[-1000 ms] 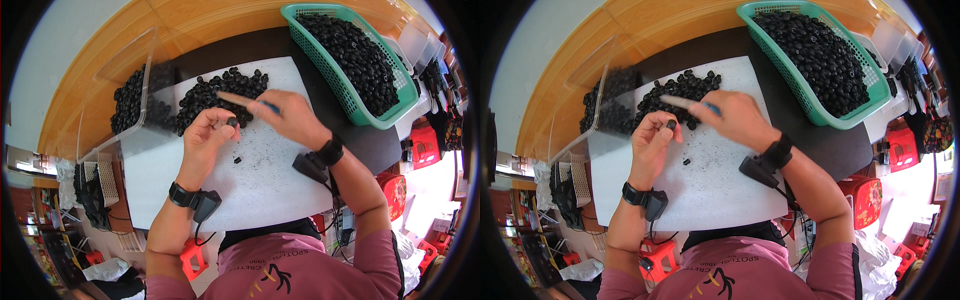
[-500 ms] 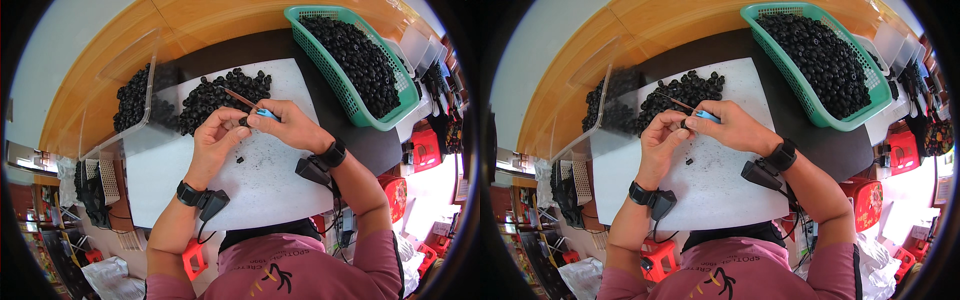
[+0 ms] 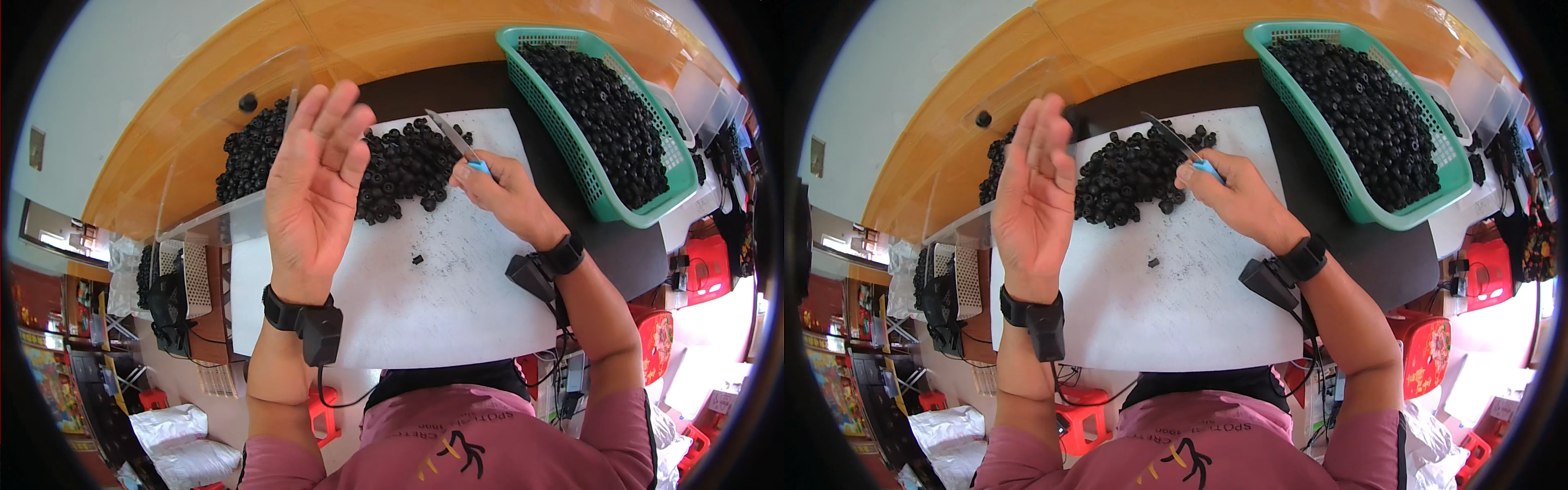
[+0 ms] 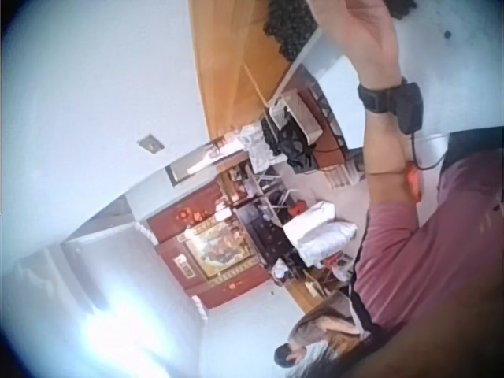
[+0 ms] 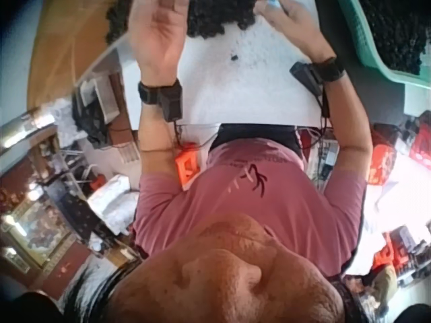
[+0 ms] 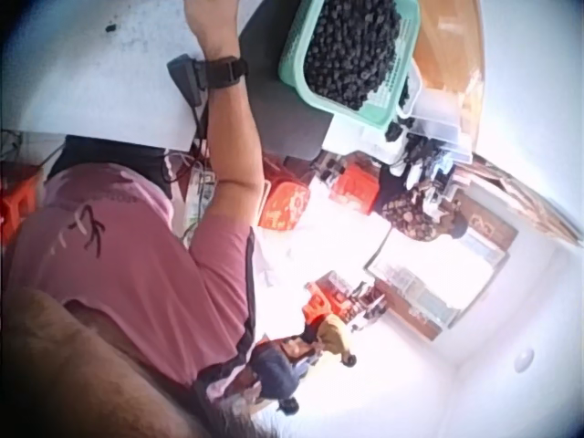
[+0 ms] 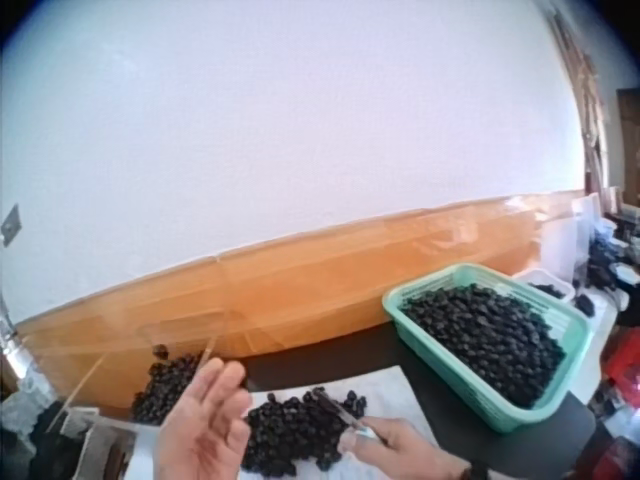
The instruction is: The recorder uses a small knife to process and cut small dark fruits at a work table.
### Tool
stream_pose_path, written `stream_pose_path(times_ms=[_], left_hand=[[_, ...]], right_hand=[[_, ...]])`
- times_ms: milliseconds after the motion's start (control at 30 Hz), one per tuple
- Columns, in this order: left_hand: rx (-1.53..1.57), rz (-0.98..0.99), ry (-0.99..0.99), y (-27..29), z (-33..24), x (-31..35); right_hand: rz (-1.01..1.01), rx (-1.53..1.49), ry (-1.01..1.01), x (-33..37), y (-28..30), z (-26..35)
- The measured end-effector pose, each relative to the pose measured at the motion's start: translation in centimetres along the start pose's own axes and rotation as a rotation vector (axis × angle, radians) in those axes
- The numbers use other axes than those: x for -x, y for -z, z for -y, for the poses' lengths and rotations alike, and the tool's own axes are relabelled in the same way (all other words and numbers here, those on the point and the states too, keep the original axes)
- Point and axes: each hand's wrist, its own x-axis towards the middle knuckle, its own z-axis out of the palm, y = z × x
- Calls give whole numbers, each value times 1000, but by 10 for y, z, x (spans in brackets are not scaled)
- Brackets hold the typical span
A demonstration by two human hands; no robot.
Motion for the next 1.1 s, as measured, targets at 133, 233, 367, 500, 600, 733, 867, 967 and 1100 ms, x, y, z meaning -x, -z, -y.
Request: stream_pose_path(times_ms=[133,233,367,500,600,733,867,967,1100], left_hand=[[-739,133,233,34,15,-2],[-1408,295,158,43,36,-3],[-1908,528,-37,43,53,2],[-2016,563,-45,39,58,5],[-1968,509,0,39,57,3],[-1347,213,201,33,48,6],[-1035,153,190,31,50,15],[-1080,212,42,35,55,17],[-1076,203,20,38,60,18]], right_hand=[[-88,-40,25,-5,2,-1],[-110,-72,49,-6,4,-2],[-92,-84,54,-5,4,-3],[-94,-55,36,-3,2,0],[-77,-4,49,-2,5,-3],[-9,12,12,-1,0,1],[81,-90,7,0,-3,0],[103,-167,-15,1,-4,0],[99,-183,-5,2,-6,2]])
